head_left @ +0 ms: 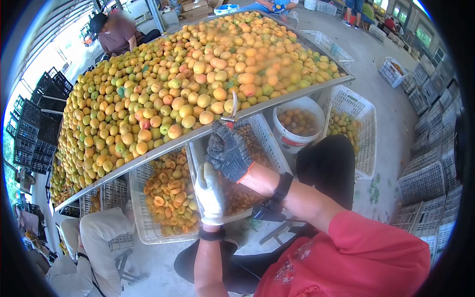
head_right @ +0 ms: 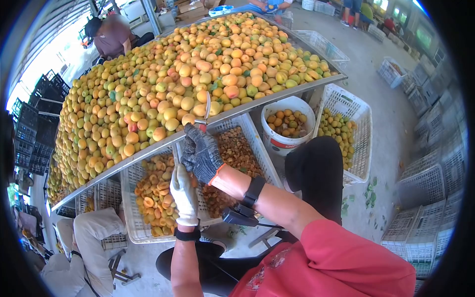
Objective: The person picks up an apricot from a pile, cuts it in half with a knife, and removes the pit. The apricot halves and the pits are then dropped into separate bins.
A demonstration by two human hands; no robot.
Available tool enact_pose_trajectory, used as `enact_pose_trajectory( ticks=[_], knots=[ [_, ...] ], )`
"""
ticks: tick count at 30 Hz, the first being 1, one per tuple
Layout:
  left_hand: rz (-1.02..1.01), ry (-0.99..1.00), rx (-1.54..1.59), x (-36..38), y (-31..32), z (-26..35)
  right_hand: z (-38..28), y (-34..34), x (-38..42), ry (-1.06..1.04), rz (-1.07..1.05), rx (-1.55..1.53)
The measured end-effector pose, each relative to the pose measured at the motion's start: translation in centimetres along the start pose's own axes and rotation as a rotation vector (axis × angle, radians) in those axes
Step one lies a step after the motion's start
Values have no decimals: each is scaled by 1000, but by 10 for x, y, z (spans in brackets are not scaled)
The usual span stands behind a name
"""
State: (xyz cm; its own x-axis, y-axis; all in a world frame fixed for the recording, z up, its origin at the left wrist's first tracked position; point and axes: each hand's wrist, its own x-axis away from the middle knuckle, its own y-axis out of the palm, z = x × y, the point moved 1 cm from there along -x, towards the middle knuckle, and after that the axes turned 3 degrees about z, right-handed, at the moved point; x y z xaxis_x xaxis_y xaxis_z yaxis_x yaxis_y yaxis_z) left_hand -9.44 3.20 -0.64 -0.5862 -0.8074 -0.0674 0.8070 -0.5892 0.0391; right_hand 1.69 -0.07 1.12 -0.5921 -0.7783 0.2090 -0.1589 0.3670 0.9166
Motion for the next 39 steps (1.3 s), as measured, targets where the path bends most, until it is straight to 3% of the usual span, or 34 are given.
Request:
enact_pose_trajectory(
  ticks=[2, 5, 7, 8, 10, 11, 12, 14, 15, 16, 18, 22, 23, 28, 29, 30, 31, 32, 33, 34, 35, 37, 38, 39],
  knots=[
    [-47, -83, -83, 4, 1, 0, -7, 0, 7, -34, -2, 33],
    [-68, -43, -86, 8, 5, -7, -16, -1, 10, -19, -72, -94],
    [-127, -29, -181, 5, 2, -12, -19, -20, -3, -127, 66, 224],
    [-126, -27, -195, 2, -4, -16, -20, -30, -6, -123, 62, 211],
    [-257, -140, -811, -10, -20, -34, -32, -43, -13, -196, 257, 777],
    [-330, 45, -916, -17, -38, -63, -43, -39, -7, -145, 220, 812],
    [-324, 51, -928, -22, -50, -71, -49, -38, -5, -146, 210, 802],
    [-482, 465, -947, -26, -62, -72, -59, -36, -1, -286, 65, 915],
    [-283, -288, -498, -17, -45, -31, -70, -30, 5, -231, 47, 961],
    [-213, -515, -383, -20, -43, -17, -77, -31, 5, -234, 41, 952],
    [-267, -375, -339, -29, -46, -9, -87, -33, 2, -276, -15, 1249],
    [-373, -424, -313, -45, -36, -17, -96, -59, -6, -353, -102, 1338],
    [-343, -499, -276, -47, -32, -25, -105, -54, -3, -102, -18, 1373],
    [-236, -620, -211, -63, -33, -47, -113, -81, -28, -44, -19, 1267],
    [-316, -497, -247, -73, -57, -62, -119, -73, -25, 0, 3, 1270],
    [-211, -334, -347, -75, -70, -65, -124, -65, -26, 39, 23, 1275],
    [-275, -49, -625, -95, -123, -104, -125, -62, -27, 21, 24, 1286],
    [-170, -312, -774, -106, -113, -63, -126, -57, -28, 20, 16, 1284],
    [-55, 106, -1276, -127, -166, -99, -127, -51, -27, -4, 5, 1267],
    [378, -153, -1364, -129, -107, -25, -128, -46, -26, -25, -5, 1247],
    [524, 44, -1404, -145, -118, -22, -129, -42, -25, -56, -27, 1244],
    [502, 259, -1079, -187, -119, -14, -123, -49, -31, -152, -77, 1247],
    [351, 180, -1085, -205, -106, 1, -122, -51, -33, -244, -122, 1250],
    [373, 218, -1184, -224, -95, -3, -123, -51, -33, -169, -99, 1246]
  ],
)
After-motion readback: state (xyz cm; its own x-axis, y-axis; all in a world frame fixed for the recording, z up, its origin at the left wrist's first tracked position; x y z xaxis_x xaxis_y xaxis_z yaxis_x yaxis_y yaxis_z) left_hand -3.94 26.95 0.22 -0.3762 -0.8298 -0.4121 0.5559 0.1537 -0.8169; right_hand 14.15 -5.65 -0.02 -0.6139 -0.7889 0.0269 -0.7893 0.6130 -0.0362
